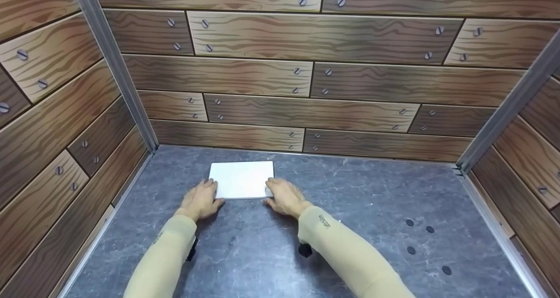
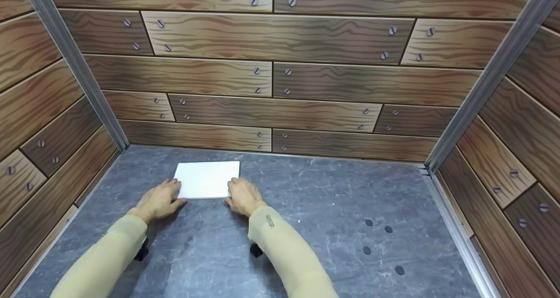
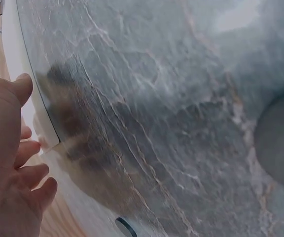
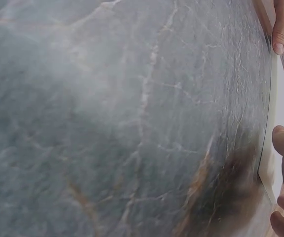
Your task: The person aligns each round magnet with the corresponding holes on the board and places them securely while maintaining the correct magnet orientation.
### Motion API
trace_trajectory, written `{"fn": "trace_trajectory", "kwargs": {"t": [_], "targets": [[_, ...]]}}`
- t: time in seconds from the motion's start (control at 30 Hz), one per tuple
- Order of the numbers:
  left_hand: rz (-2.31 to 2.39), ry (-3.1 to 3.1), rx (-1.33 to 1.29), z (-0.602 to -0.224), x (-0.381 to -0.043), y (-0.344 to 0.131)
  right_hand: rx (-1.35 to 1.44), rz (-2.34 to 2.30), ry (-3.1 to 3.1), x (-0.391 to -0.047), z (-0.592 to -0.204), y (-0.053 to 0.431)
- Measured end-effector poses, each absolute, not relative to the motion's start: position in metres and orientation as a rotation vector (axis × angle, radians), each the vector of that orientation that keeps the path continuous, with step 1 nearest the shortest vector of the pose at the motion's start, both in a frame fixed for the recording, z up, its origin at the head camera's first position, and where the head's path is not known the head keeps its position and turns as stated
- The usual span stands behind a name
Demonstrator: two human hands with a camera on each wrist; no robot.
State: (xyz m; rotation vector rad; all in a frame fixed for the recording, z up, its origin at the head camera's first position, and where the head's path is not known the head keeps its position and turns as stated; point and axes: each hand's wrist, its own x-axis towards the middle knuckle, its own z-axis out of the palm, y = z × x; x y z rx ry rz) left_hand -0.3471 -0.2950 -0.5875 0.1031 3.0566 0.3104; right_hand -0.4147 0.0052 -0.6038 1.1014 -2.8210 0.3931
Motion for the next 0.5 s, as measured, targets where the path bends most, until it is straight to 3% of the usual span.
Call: {"fn": "trace_trajectory", "kwargs": {"t": [0.1,0.27,0.37,0.5], "targets": [[0.307,3.081,0.121,-0.587,-0.349,-0.295,1.111,0.385,-2.848,-0.404,-0.578,-0.002],[0.32,3.108,0.16,-0.589,-0.351,-0.297,1.134,0.328,-2.848,-0.409,-0.577,-0.007],[0.334,3.11,0.168,-0.589,-0.352,-0.296,1.185,0.273,-2.776,-0.438,-0.617,-0.007],[0.369,3.112,0.175,-0.588,-0.354,-0.293,1.198,0.288,-2.745,-0.442,-0.625,-0.005]]}}
